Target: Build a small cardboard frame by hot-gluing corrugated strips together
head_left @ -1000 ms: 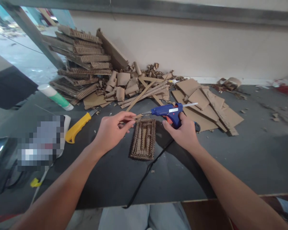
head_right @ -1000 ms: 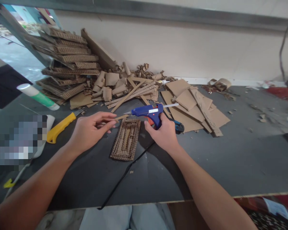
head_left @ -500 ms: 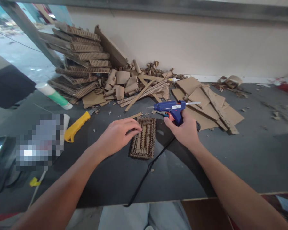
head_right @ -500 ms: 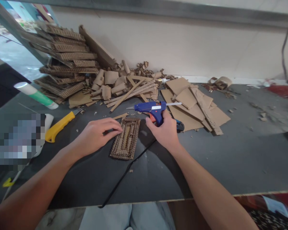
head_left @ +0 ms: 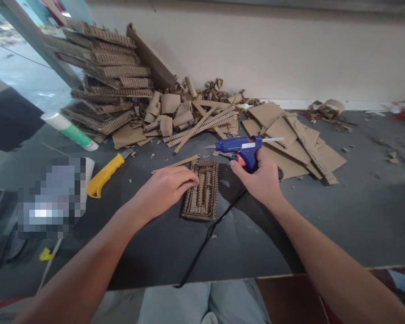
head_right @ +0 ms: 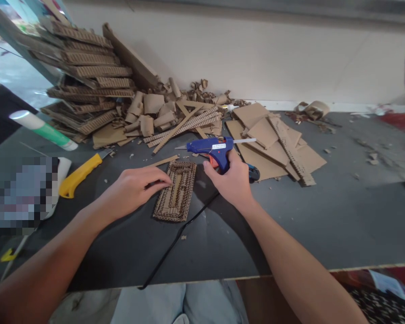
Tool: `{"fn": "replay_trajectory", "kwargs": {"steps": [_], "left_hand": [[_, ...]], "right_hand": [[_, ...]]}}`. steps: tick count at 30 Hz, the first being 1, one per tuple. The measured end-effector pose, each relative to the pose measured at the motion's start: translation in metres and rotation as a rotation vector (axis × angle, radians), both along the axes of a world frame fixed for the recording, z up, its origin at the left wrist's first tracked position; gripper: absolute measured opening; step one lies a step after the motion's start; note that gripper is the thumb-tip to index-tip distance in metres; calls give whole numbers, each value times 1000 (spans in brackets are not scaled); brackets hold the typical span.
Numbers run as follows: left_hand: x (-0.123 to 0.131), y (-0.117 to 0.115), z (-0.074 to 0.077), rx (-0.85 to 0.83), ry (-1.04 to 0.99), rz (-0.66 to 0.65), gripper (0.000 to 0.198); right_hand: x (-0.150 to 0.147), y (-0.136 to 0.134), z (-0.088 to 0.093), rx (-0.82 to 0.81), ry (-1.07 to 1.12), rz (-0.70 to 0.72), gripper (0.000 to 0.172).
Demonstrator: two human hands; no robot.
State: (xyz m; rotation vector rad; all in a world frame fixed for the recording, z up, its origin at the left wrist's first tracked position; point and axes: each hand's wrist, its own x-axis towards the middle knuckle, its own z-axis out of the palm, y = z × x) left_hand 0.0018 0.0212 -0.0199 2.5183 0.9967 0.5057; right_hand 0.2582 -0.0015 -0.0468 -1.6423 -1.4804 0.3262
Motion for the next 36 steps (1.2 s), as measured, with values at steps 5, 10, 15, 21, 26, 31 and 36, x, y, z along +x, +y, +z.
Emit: {"fn": "replay_trajectory", "kwargs": {"steps": [5,10,15,21,26,31,36], "left_hand": [[0,1,0,29,42,-43,22],[-1,0,1,23,76,-56,23],[-2,0,-1,61,107,-78,23],[-1,-1,-1,62,126,-73,22],[2,-4,-1,119,121,-72,21],[3,-5,-1,165,139,-72,21],[6,-7,-1,140,160,-35,22]], "right_hand": [[-1,0,0,22,1,-1,26],[0,0,-1,29,-2,-3,27],[0,0,-1,27,4,-3,28],[-1,-1,0,23,8,-2,27],[-1,-1,0,27,15,2,28],[-1,0,-1,29,18,3,28],[0,0,-1,26,5,6,30]]}}
